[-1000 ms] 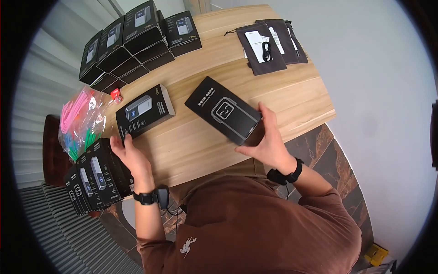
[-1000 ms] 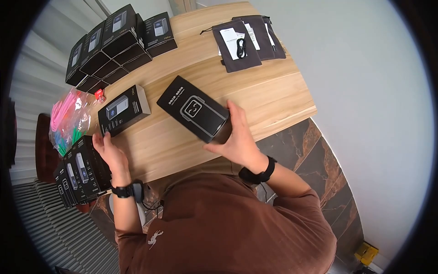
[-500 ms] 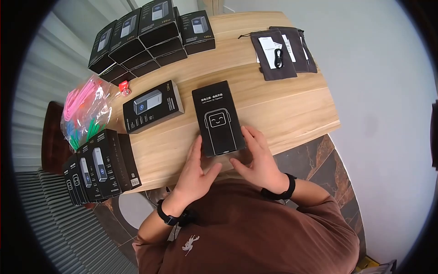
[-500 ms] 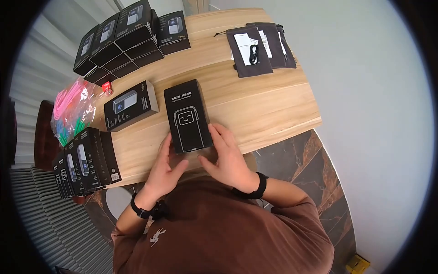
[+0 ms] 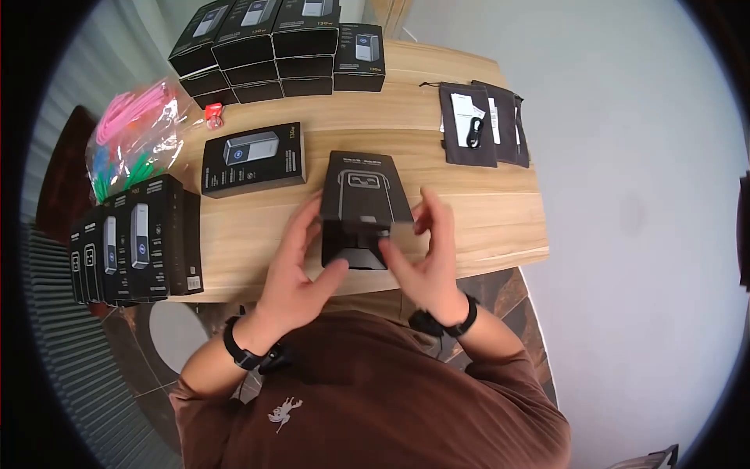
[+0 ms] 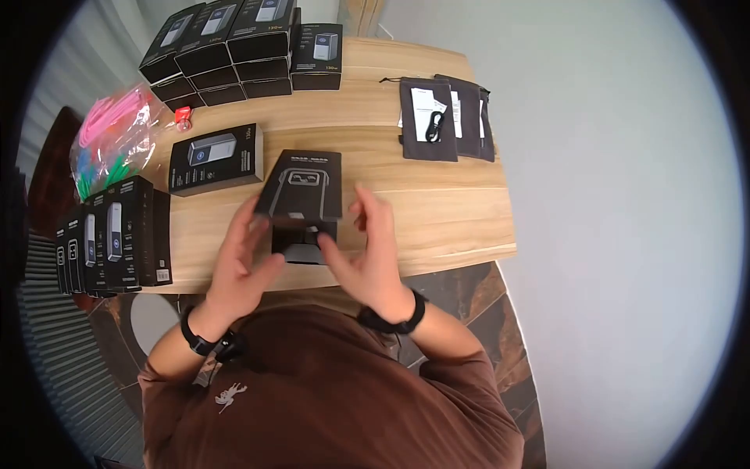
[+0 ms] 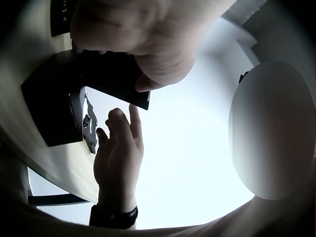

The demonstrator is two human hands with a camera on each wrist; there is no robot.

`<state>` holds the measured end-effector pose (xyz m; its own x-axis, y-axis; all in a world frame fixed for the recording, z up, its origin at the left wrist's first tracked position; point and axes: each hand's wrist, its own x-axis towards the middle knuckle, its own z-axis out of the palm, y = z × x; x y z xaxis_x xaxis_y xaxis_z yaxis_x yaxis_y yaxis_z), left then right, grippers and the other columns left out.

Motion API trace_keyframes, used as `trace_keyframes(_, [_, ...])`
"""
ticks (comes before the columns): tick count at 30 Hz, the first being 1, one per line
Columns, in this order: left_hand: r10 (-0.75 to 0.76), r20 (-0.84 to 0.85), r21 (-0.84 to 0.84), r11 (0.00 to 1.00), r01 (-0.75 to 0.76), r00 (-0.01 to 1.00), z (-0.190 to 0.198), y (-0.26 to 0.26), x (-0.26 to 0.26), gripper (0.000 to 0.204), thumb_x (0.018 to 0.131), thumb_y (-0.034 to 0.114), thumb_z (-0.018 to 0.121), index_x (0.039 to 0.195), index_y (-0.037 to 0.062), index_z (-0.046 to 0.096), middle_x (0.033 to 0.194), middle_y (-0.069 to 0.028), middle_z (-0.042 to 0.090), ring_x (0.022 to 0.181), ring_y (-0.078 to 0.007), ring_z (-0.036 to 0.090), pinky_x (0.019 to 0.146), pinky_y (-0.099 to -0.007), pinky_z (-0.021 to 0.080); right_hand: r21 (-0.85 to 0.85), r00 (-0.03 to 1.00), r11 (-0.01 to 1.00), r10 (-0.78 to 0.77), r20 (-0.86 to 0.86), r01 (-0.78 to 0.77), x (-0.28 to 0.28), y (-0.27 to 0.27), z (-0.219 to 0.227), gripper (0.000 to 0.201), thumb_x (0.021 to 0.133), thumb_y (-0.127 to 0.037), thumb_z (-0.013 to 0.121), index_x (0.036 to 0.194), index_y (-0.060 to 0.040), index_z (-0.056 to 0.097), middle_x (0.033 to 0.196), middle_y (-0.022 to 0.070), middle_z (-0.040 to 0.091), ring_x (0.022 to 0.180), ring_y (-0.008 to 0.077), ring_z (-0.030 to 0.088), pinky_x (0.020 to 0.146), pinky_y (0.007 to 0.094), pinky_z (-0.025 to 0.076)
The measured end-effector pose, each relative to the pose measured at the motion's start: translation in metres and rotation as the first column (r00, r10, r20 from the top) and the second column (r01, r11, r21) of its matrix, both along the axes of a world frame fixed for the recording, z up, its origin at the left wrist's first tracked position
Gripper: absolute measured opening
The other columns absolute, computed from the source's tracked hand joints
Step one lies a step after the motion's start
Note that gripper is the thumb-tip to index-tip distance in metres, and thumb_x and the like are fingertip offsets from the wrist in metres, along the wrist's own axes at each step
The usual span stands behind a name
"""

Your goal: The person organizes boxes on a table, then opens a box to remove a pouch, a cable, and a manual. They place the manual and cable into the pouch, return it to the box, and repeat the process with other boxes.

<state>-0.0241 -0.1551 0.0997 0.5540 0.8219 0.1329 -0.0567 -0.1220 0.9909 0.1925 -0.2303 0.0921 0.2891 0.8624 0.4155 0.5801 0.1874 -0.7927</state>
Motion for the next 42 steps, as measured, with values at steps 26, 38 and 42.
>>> trace_keyframes(26, [0.251,-0.42,0.452,0.891,-0.039,0.872,-0.03,0.025,0.006,0.094,0.074,0.02,0.091,0.152,0.0016,0.042,0.129,-0.0118,0.059,0.093,-0.0258,0.061,0.082,-0.0368,0.054,0.068,0.998,0.996,-0.062,-0.02,0.063,0.064,0.107,-0.027,0.013,0.1,-0.01,0.069,0.111,-0.0022,0.068,0.084,-0.0019,0.064,0.078,0.0051,0.06,0.068,0.0235,0.049])
trace_keyframes(38, [0.188,-0.429,0.377,0.926,-0.014,0.884,-0.024,0.023,0.001,0.057,0.091,0.012,0.063,0.145,0.0028,0.048,0.091,-0.0189,0.068,0.082,-0.0402,0.07,0.072,-0.0469,0.057,-0.022,0.786,0.854,0.487,0.381,-0.519,0.028,0.066,-0.007,0.024,0.088,-0.007,0.076,0.11,-0.0102,0.068,0.081,0.0058,0.066,0.071,0.0295,0.066,0.062,0.0394,0.051])
trace_keyframes(42, [0.183,-0.424,0.308,0.95,-0.049,0.887,-0.028,0.024,-0.006,0.048,0.092,0.008,0.062,0.139,0.0005,0.055,0.097,-0.0198,0.068,0.078,-0.0395,0.068,0.065,-0.044,0.055,0.006,0.757,0.841,0.484,0.439,-0.541,0.033,0.065,-0.004,0.022,0.087,-0.009,0.078,0.107,-0.0083,0.069,0.086,0.0068,0.065,0.073,0.0265,0.066,0.063,0.0372,0.051])
